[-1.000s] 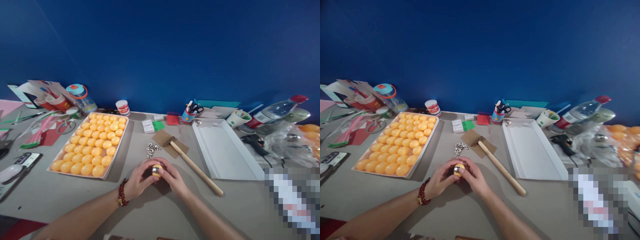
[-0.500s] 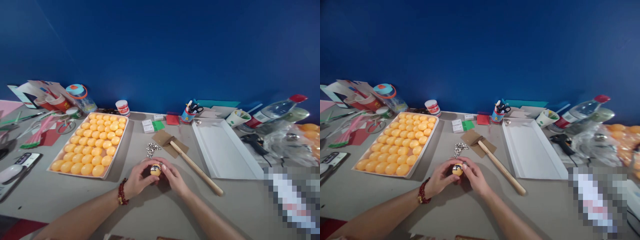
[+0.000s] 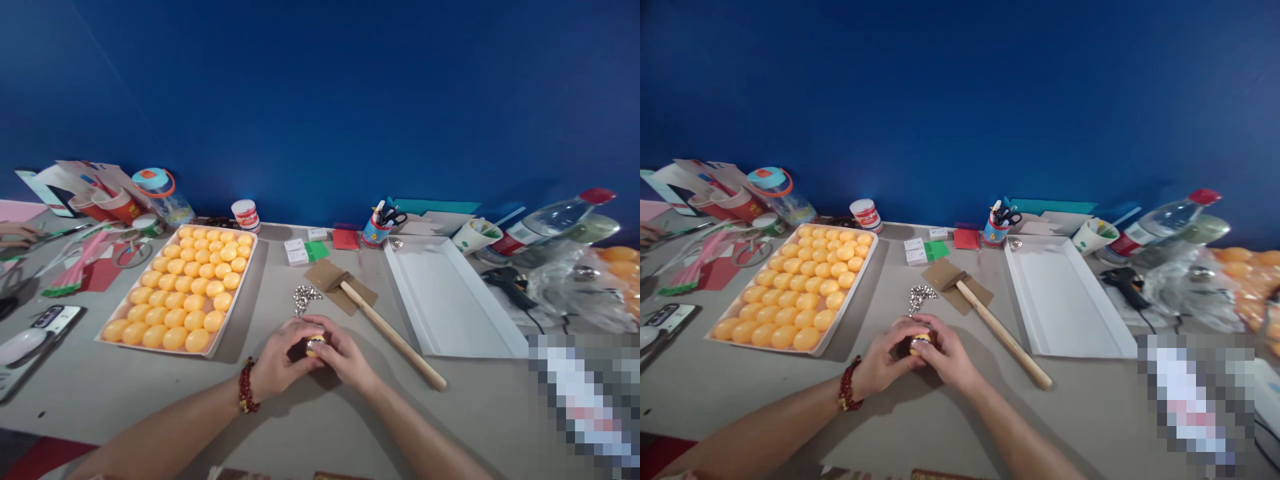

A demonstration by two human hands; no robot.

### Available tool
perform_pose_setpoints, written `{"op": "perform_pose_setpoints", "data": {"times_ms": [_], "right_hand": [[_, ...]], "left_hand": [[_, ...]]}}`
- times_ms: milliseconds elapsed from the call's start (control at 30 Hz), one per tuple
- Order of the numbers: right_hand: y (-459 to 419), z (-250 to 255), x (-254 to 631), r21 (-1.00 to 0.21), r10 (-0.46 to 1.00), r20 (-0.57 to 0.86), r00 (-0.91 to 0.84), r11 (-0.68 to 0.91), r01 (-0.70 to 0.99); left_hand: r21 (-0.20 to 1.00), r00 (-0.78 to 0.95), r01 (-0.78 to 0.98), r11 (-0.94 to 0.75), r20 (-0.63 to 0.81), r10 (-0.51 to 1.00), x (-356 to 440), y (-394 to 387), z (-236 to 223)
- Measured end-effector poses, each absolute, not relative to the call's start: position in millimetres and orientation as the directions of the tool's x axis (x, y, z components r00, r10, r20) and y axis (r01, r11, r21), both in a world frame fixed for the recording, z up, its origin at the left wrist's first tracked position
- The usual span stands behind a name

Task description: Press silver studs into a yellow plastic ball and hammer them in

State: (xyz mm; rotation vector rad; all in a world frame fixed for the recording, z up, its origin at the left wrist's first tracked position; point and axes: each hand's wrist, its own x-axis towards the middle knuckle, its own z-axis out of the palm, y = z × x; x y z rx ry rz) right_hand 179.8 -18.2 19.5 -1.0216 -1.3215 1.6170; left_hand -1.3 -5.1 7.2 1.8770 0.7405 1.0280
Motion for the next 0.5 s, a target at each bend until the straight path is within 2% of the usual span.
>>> {"op": "perform_pose_setpoints", "data": {"times_ms": [333, 500], "right_hand": [[-17.9, 20.7, 182.4, -0.995, 0.931, -0.008, -0.364, -0.042, -0.086], [-17.6, 18.1, 181.3, -0.992, 0.932, -0.054, -0.359, -0.092, -0.091]], "left_hand": [[0.865, 0.46, 0.07, -0.497, 0.414, 0.785, -1.0, -6.8, 11.6], [0.836, 0.521, 0.101, -0.54, 0.418, 0.745, 0.2, -6.0, 13.9]]}}
